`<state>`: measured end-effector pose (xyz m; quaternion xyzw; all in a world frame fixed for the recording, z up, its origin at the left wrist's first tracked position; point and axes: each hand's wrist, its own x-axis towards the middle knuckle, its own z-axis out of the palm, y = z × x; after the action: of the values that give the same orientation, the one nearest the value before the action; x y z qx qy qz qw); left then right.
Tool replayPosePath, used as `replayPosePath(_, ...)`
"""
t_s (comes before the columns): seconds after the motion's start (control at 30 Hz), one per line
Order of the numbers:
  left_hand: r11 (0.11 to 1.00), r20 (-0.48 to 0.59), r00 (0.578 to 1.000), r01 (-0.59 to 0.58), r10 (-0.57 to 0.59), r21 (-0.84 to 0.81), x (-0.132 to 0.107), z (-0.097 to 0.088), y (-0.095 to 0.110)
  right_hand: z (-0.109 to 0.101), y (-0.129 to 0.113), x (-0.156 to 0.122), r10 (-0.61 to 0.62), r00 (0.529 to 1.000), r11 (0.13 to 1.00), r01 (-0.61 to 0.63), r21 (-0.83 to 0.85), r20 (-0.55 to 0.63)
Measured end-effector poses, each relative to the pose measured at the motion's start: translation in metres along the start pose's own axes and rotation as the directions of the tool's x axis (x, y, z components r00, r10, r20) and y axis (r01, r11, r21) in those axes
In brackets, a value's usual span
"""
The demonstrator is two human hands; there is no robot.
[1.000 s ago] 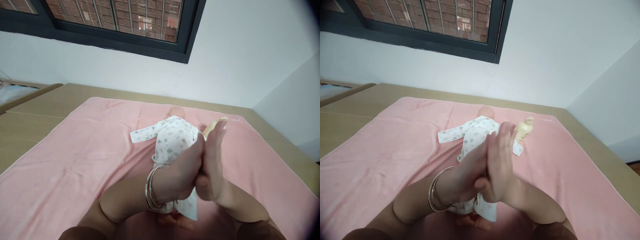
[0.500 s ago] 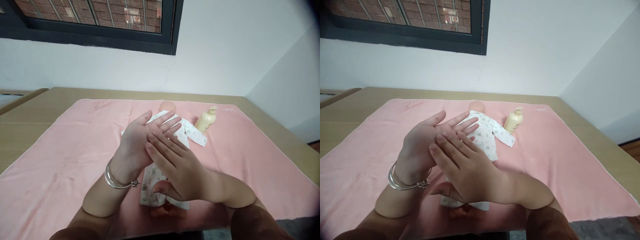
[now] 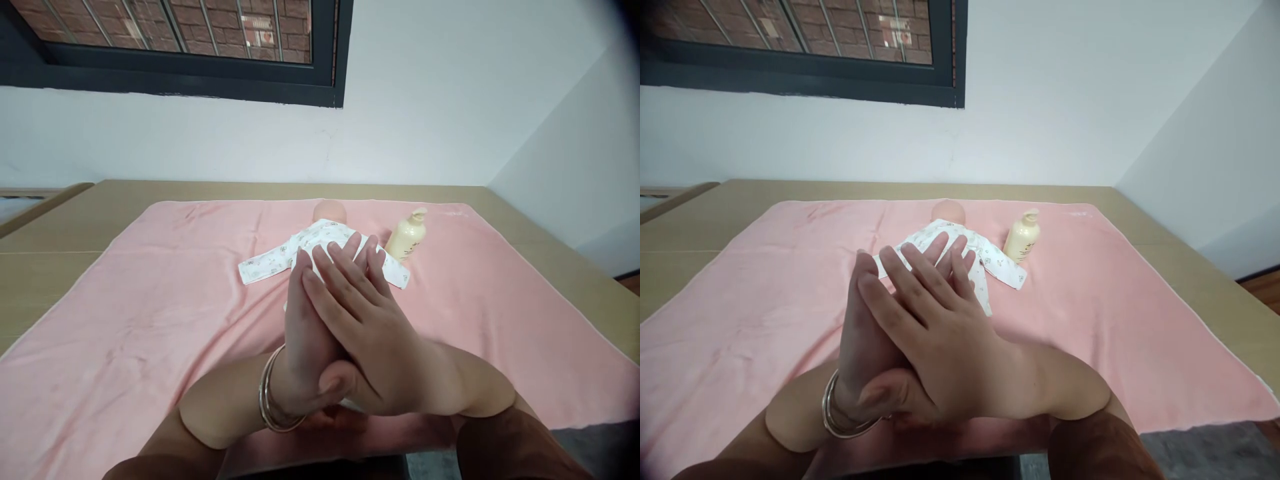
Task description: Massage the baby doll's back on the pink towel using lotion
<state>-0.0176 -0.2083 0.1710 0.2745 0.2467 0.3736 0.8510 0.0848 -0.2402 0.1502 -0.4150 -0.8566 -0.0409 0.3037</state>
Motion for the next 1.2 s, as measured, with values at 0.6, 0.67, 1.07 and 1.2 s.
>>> replayPosePath(0.6,0.672,-0.113,0.824,-0.365,0.555,0.644,0.097,-0.044,0.010,0.087,0.107,0.035,0.421,0.902,0.898,-0.430,-0.096,-0.099)
replayPosePath(0.67,0.501,-0.125,0.743,-0.307,0.657,0.809,0.121,-0.064,0.019,0.111,0.118,0.038,0.412,0.911,0.907,-0.408,-0.100,0.021)
replayPosePath(1.07,0.330,-0.022,0.704,-0.305,0.710,0.893,0.182,-0.143,0.009,0.127,0.164,0.032,0.467,0.881,0.883,-0.469,-0.002,0.077)
replayPosePath(1.2,0.288,-0.016,0.677,-0.291,0.736,0.912,0.182,-0.146,0.002,0.127,0.161,0.037,0.504,0.856,0.861,-0.489,-0.137,0.114)
